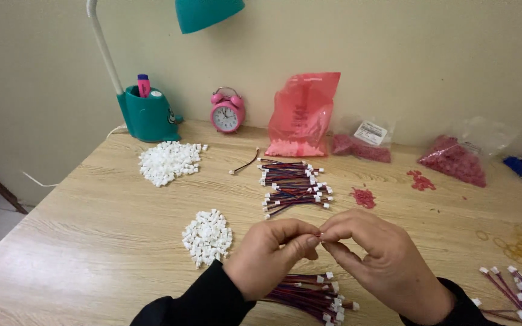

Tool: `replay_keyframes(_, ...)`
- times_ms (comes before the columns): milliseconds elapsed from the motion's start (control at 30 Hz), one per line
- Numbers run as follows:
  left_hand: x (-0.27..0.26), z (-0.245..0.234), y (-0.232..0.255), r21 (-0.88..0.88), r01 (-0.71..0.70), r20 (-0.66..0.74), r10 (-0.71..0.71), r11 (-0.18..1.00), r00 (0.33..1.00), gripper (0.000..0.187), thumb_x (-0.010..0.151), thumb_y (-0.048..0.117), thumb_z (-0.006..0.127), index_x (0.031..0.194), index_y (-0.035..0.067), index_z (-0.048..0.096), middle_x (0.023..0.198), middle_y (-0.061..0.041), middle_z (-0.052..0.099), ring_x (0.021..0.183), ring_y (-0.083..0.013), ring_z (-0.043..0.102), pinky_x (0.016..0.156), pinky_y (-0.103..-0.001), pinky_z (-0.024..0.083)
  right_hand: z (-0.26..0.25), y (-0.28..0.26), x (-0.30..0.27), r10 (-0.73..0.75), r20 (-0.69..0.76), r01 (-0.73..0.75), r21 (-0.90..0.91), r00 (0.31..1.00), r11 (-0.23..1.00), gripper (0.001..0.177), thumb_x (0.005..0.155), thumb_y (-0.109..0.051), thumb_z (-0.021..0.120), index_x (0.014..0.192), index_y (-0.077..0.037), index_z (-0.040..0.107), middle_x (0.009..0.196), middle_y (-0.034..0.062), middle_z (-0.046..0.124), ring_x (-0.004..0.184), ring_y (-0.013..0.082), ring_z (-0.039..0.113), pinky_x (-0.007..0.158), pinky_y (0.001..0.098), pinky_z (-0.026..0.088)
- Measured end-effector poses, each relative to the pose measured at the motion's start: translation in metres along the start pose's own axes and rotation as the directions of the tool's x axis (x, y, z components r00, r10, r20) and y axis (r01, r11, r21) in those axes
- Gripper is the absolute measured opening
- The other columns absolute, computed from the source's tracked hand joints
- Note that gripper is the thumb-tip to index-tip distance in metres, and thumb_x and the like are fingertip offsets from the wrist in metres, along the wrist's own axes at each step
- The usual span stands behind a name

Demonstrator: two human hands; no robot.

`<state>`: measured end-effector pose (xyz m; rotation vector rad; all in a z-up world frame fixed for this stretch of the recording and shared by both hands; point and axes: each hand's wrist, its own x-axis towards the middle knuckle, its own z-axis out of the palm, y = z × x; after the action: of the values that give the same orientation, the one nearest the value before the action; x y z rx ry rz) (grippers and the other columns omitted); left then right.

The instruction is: Assembling electronic wire connectors by inserting wires into plastic housings

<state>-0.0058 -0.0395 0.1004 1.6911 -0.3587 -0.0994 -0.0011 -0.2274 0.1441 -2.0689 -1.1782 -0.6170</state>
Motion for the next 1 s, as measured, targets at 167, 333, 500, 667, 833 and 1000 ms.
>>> replay_keyframes(167, -0.003, 0.001, -0.005, 0.042, 0.007, -0.039, -0.006, 0.999, 0.999, 0.011, 0.090, 0.022, 0.067, 0.088, 0.013, 0.074, 0.072, 0.002, 0.072, 0.066, -0.0039, 0.061, 0.065, -0.020, 0.050, 0.001, 0.005, -0.006, 0.181, 0.091, -0.189, 0.088, 0.979, 0.978, 0.010, 0.083, -0.016, 0.070, 0.092, -0.013, 0.067, 0.086, -0.0013, 0.073, 0.077, 0.0105, 0.069, 0.073, 0.0241, 0.052)
replay_keyframes(333, -0.005, -0.001, -0.010, 0.293, -0.144, -0.088, 0.176, 0.945, 0.980, 0.013, 0.087, 0.023, 0.064, 0.080, 0.016, 0.072, 0.068, 0.007, 0.069, 0.060, -0.0060, 0.057, 0.059, -0.026, 0.048, 0.008, 0.024, -0.018, 0.277, 0.149, -0.290, 0.072, 0.949, 0.954, 0.010, 0.083, -0.024, 0.070, 0.088, -0.016, 0.070, 0.080, -0.0039, 0.073, 0.072, 0.0087, 0.069, 0.068, 0.0236, 0.051)
replay_keyframes(500, -0.004, -0.033, -0.024, 0.224, 0.073, -0.214, -0.024, 0.972, 0.977, 0.011, 0.082, 0.020, 0.071, 0.076, 0.015, 0.079, 0.066, 0.005, 0.075, 0.060, -0.0026, 0.061, 0.060, -0.020, 0.050, -0.010, 0.052, -0.029, 0.633, 0.110, -0.639, 0.243, 0.766, 0.730, 0.005, 0.079, -0.007, 0.075, 0.084, -0.004, 0.076, 0.074, 0.0017, 0.074, 0.065, 0.0084, 0.062, 0.060, 0.0222, 0.049)
replay_keyframes(667, -0.006, -0.033, -0.028, 0.318, 0.130, -0.235, -0.055, 0.939, 0.970, 0.015, 0.081, 0.024, 0.067, 0.070, 0.017, 0.075, 0.059, 0.010, 0.065, 0.056, -0.0018, 0.053, 0.057, -0.023, 0.044, -0.004, 0.060, -0.026, 0.562, 0.100, -0.567, 0.026, 0.821, 0.823, 0.012, 0.080, -0.015, 0.073, 0.090, -0.009, 0.072, 0.082, 0.0021, 0.069, 0.077, 0.0134, 0.058, 0.070, 0.0275, 0.043)
replay_keyframes(833, -0.007, -0.021, -0.030, 0.440, 0.078, -0.211, 0.019, 0.895, 0.977, 0.015, 0.078, 0.025, 0.063, 0.069, 0.020, 0.074, 0.060, 0.010, 0.070, 0.055, -0.0043, 0.061, 0.057, -0.025, 0.048, 0.020, 0.035, -0.010, 0.195, 0.151, -0.135, -0.335, 0.969, 0.933, 0.023, 0.085, -0.032, 0.065, 0.101, -0.016, 0.072, 0.109, 0.0034, 0.069, 0.102, 0.0223, 0.062, 0.090, 0.0401, 0.043)
replay_keyframes(1000, -0.010, -0.021, -0.034, 0.468, -0.090, -0.200, 0.205, 0.879, 0.958, 0.013, 0.081, 0.025, 0.066, 0.072, 0.018, 0.073, 0.060, 0.005, 0.070, 0.053, -0.0078, 0.060, 0.053, -0.027, 0.046, 0.051, 0.034, -0.001, 0.346, 0.346, -0.352, -0.049, 0.872, 0.935, 0.015, 0.087, -0.029, 0.065, 0.087, -0.015, 0.070, 0.080, -0.0011, 0.074, 0.074, 0.0145, 0.069, 0.068, 0.0284, 0.049)
